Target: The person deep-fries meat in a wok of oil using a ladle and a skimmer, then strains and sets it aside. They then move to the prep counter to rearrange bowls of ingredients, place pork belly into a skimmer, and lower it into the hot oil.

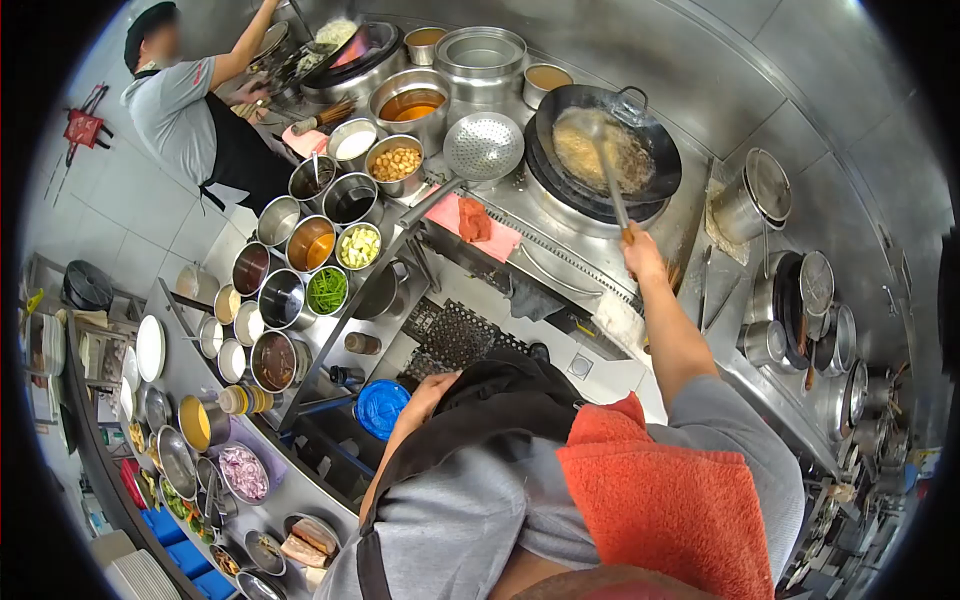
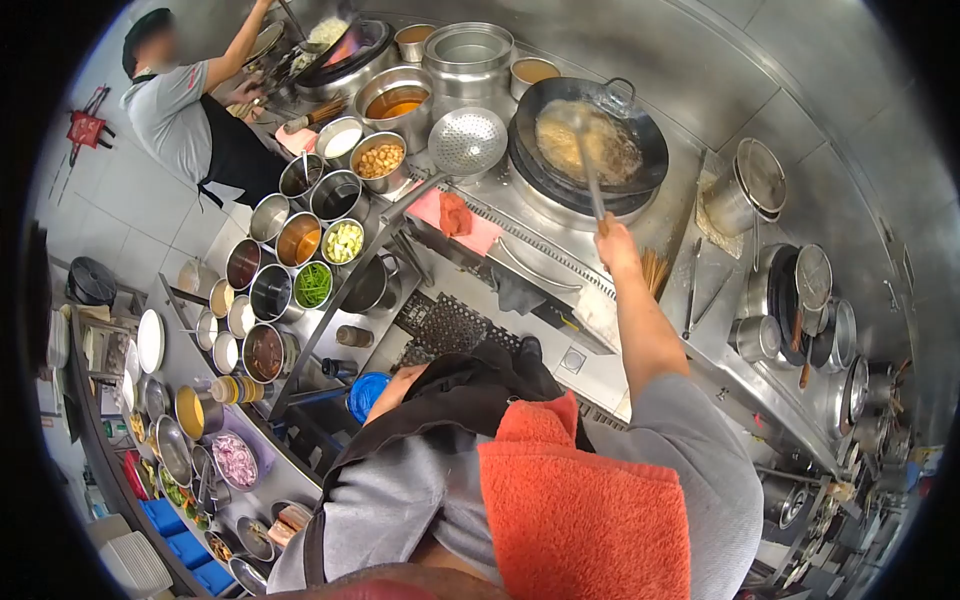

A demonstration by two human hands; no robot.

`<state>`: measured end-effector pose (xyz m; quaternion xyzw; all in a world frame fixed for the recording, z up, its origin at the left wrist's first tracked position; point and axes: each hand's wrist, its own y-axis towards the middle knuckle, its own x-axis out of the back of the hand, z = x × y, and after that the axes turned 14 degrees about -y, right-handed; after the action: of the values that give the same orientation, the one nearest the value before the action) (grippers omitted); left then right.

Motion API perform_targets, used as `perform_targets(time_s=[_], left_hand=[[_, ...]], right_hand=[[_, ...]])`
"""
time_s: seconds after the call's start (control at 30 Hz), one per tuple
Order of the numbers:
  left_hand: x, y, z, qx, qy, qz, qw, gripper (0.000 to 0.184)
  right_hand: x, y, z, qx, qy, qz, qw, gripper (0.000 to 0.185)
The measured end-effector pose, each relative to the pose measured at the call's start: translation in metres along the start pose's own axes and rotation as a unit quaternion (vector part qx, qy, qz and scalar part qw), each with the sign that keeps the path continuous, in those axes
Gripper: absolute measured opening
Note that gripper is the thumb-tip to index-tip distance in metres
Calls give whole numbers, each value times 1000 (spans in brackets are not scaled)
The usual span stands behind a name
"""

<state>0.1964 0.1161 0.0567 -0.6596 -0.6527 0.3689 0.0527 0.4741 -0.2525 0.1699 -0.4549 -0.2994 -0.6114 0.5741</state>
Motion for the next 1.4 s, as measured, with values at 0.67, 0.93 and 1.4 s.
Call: perform_targets(time_s=[0.67, 0.93, 1.4], left_hand=[[48, -3, 0, 14, 39, -139, 989, 25], [77, -18, 52, -4, 379, -199, 904, 36], [209, -50, 220, 159, 358, -229, 891, 34]], right_hand=[[41, -52, -18, -37, -22, -49, 998, 52], [56, 21, -7, -18, -25, -82, 996, 32], [45, 37, 7, 36, -54, -103, 993, 37]])
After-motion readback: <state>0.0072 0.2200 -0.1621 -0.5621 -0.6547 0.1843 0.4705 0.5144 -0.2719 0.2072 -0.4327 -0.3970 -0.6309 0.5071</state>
